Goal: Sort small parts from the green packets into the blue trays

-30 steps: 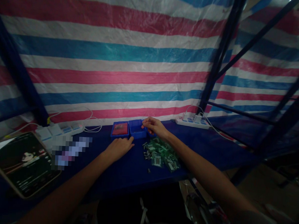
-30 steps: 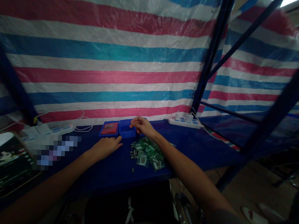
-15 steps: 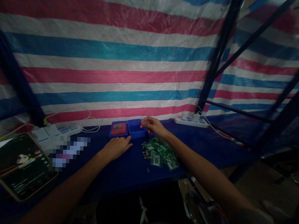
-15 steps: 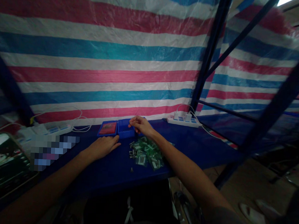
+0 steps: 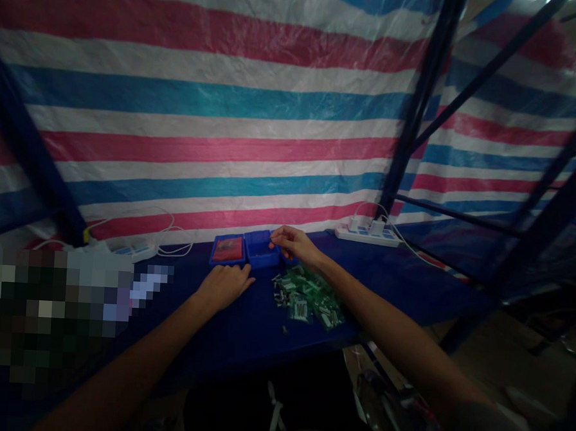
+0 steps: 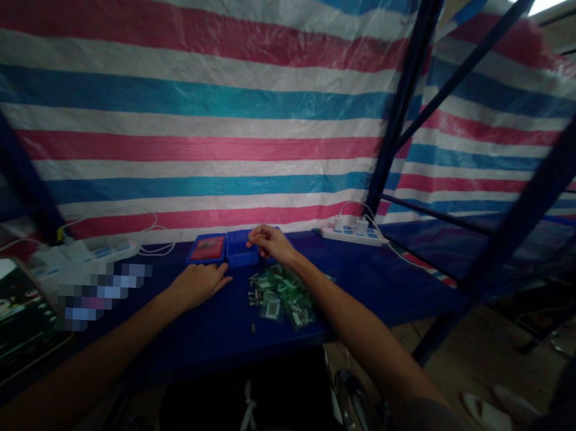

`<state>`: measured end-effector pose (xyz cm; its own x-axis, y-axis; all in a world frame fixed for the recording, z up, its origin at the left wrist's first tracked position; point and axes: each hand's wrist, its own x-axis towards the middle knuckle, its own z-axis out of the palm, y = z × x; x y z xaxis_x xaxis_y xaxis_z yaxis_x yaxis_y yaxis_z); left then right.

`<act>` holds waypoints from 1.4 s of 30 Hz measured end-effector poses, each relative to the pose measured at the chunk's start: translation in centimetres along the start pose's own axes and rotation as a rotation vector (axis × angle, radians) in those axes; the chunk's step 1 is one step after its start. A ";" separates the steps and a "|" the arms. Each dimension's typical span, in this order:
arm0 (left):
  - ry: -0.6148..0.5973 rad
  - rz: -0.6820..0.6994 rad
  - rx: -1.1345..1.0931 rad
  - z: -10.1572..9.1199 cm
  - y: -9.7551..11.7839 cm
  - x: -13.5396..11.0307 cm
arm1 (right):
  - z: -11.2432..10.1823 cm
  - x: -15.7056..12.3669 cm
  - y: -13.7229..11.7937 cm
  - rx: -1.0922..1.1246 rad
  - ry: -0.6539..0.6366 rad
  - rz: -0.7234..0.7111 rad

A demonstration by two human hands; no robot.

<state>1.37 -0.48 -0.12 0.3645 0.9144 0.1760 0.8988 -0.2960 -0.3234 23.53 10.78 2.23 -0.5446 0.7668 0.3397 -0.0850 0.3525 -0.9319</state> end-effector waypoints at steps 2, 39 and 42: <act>-0.009 0.006 0.005 0.1 0.0 0.1 | 0.0 0.0 -0.1 0.001 0.001 0.005; -0.031 0.034 -0.072 -0.3 -0.4 0.1 | 0.2 -0.2 -0.2 0.186 -0.014 0.034; -0.031 0.037 -0.095 -0.2 -0.6 0.2 | 0.1 -0.2 -0.2 0.186 -0.014 0.033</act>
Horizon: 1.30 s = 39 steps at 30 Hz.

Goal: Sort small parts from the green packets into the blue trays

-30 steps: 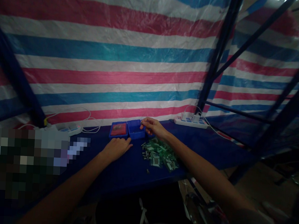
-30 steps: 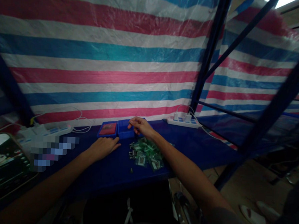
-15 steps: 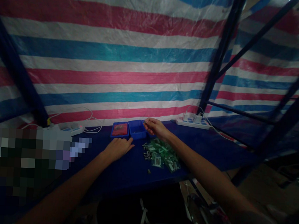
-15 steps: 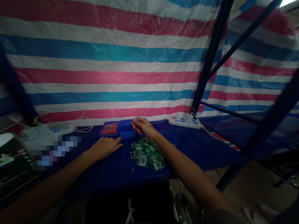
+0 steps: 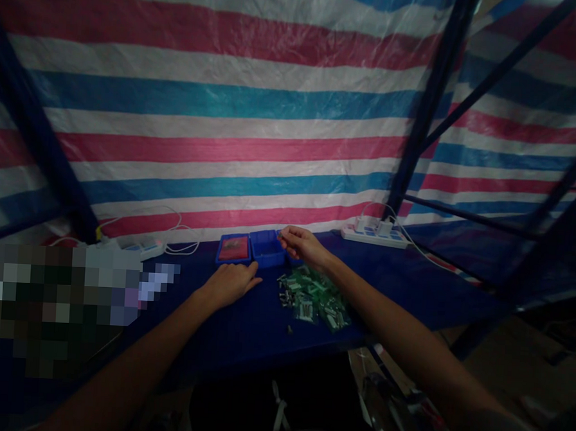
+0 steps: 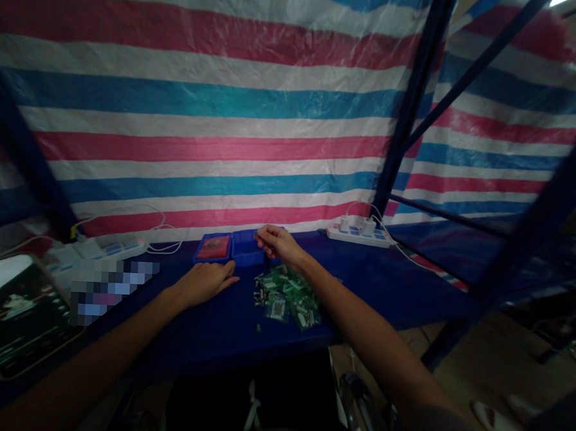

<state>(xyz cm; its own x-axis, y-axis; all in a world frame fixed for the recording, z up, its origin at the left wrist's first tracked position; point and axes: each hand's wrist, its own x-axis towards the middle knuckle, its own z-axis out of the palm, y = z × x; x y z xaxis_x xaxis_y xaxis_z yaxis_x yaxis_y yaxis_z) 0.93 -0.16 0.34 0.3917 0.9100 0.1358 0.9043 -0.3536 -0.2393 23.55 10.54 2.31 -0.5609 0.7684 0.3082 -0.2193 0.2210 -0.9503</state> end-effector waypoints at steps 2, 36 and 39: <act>-0.004 0.002 0.000 0.1 -0.2 0.1 | 0.0 0.0 0.0 0.005 -0.001 -0.004; 0.046 0.030 0.101 0.6 0.0 0.1 | 0.0 0.1 0.1 0.015 -0.009 -0.007; 0.041 0.032 0.104 0.5 0.1 0.1 | -0.1 0.1 0.2 0.028 -0.011 -0.014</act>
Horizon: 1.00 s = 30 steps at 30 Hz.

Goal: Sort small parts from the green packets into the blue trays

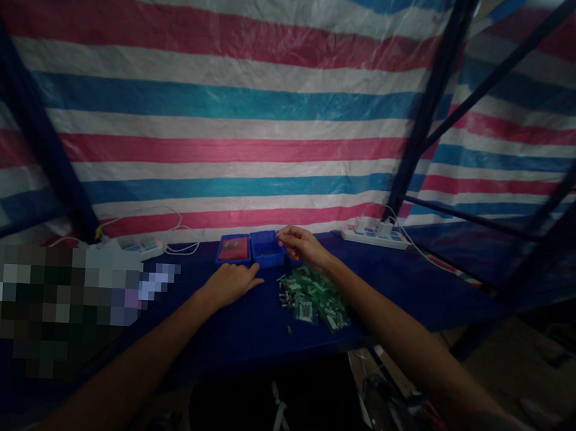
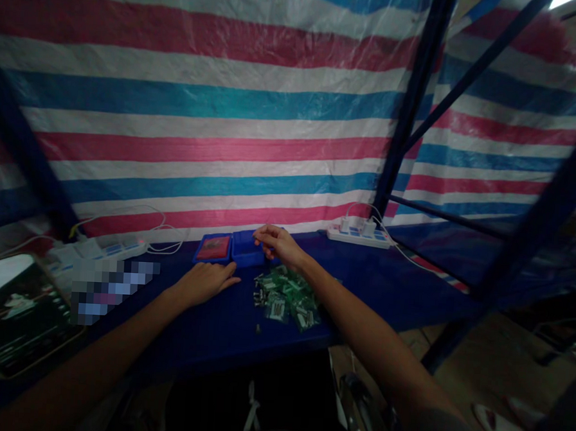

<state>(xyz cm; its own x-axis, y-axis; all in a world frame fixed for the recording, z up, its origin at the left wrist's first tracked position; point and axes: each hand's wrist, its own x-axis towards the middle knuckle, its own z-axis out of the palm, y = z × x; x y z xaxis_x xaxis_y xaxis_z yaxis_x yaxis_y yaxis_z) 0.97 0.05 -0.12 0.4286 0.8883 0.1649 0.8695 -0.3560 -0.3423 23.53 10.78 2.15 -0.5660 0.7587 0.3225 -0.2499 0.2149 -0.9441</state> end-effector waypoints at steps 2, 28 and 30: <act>-0.011 -0.010 -0.007 0.1 0.0 0.1 | -0.1 0.0 0.1 0.000 -0.005 -0.001; -0.033 -0.002 -0.093 -0.4 0.2 0.0 | 0.0 -0.1 0.1 -0.069 0.004 0.032; -0.031 0.000 -0.091 -0.5 0.2 -0.1 | 0.1 0.0 0.2 -0.100 0.028 -0.025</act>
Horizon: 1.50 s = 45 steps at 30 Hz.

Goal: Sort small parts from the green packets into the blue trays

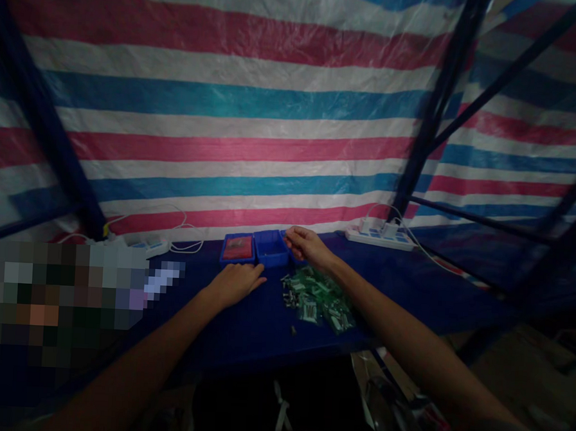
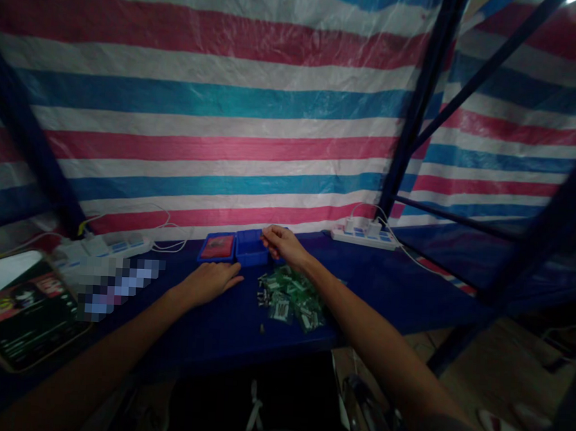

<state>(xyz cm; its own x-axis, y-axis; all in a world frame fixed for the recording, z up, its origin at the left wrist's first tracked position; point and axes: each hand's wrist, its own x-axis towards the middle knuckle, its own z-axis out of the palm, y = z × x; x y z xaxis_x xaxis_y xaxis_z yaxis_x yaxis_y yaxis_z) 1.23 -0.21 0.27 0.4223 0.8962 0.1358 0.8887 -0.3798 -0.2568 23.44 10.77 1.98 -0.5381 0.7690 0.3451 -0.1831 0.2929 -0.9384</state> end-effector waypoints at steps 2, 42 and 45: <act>-0.001 0.002 -0.004 -0.1 0.0 0.0 | 0.0 0.1 0.1 -0.049 0.026 -0.050; -0.008 -0.003 -0.130 -0.5 -0.6 -0.2 | 0.1 -0.4 -0.3 0.014 -0.050 -0.030; -0.008 -0.004 -0.142 -0.5 -0.6 -0.3 | -0.1 -0.4 -0.2 0.079 -0.044 -0.010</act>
<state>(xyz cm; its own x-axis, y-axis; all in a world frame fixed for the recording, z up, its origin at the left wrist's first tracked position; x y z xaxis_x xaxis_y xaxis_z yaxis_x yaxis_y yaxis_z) 0.68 -0.38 0.90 0.4178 0.8993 0.1289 0.9069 -0.4045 -0.1179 23.72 10.45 2.06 -0.5715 0.7399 0.3550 -0.2522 0.2533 -0.9339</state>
